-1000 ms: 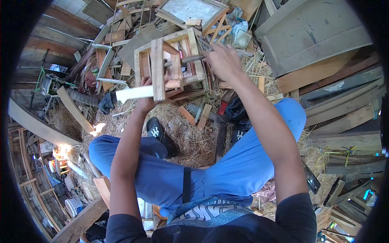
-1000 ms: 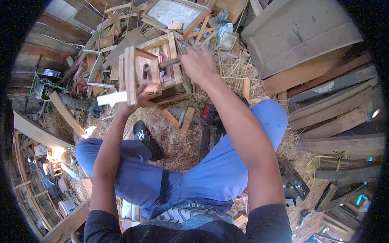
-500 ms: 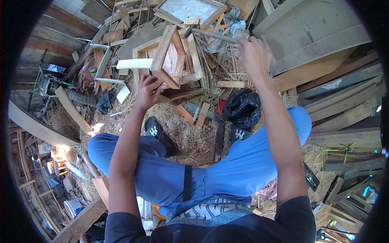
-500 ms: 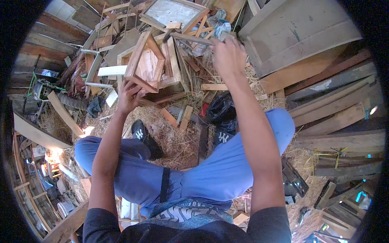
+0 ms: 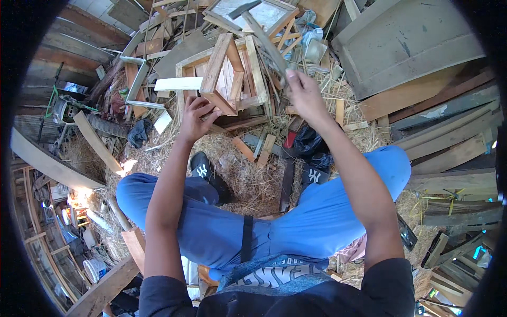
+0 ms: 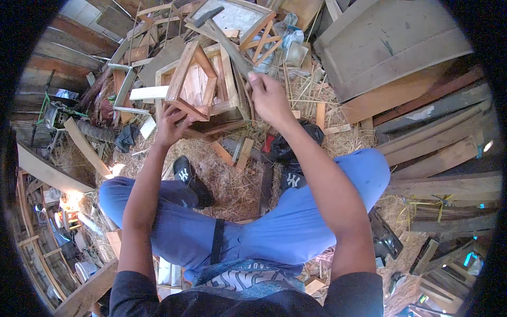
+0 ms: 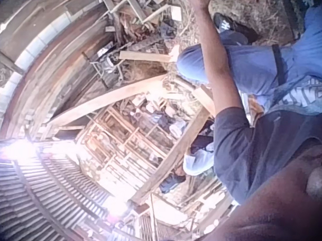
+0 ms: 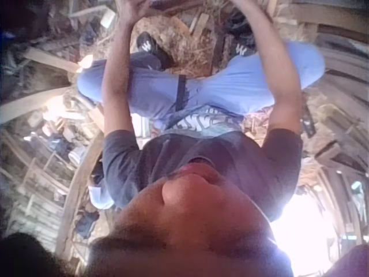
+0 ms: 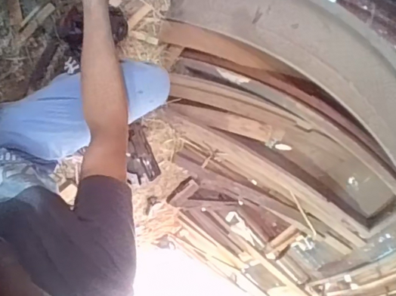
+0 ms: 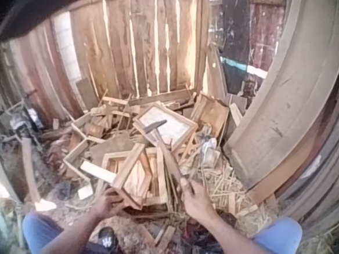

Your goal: The person hammers wooden pieces onto a wooden frame using a hammer. They handle several small wood scraps, positioning them on the frame one at a time and striking them with the hammer to secure them.

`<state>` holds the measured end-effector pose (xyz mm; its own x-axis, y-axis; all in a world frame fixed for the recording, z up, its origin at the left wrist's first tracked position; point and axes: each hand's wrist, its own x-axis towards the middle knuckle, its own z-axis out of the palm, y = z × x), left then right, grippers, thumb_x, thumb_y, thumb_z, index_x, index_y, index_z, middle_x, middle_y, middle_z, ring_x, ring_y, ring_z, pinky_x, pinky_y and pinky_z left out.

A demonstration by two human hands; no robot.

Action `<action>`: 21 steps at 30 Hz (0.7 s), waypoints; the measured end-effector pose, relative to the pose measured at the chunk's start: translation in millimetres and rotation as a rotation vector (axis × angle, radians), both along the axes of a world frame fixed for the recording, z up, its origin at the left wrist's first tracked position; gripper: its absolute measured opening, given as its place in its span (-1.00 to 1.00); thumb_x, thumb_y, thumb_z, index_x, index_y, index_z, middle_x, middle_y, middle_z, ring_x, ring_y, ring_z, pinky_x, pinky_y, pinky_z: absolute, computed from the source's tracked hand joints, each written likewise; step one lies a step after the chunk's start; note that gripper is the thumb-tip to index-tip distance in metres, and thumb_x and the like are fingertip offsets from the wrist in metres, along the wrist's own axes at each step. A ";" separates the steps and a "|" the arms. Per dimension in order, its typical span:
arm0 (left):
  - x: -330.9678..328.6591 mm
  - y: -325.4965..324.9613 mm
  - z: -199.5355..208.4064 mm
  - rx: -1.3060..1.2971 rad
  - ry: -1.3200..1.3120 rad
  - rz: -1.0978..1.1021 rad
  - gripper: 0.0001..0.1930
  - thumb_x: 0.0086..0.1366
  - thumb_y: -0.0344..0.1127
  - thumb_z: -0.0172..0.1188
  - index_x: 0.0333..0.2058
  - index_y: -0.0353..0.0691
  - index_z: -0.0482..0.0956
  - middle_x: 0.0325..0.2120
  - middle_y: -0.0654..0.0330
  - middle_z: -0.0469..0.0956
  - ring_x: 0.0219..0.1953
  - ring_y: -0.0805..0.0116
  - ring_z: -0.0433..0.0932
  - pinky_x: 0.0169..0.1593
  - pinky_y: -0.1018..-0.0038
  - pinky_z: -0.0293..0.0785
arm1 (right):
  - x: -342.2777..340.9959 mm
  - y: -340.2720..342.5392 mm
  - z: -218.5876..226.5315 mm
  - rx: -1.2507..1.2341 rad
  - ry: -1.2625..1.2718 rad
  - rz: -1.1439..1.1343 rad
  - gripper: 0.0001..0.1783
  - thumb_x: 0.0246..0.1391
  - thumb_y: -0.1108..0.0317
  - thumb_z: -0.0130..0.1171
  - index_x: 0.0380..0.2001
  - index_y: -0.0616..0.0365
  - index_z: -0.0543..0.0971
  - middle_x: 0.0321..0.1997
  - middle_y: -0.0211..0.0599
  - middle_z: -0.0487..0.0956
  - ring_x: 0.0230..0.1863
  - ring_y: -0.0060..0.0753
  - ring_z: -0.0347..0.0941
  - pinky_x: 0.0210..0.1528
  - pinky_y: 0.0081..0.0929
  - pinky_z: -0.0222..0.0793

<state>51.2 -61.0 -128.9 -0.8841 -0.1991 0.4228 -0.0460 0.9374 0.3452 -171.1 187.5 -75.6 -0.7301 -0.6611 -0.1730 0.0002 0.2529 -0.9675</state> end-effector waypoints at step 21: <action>0.9 -12.0 1.6 0.102 -0.135 -0.007 -0.69 0.10 -0.31 0.41 -0.12 -0.06 0.77 -0.13 0.08 0.65 0.04 0.01 0.47 0.19 0.15 0.35 | -24.2 84.7 35.9 0.149 0.129 0.206 -0.62 0.27 0.13 0.24 -0.08 0.27 0.62 -0.55 -0.49 0.48 -0.49 -0.66 0.27 -0.40 -0.52 0.24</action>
<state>52.1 -73.1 -127.3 -0.9330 -0.2289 0.2777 -0.0924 0.8982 0.4297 -195.3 272.2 -39.7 -0.6052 -0.7721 -0.1938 -0.1871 0.3746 -0.9081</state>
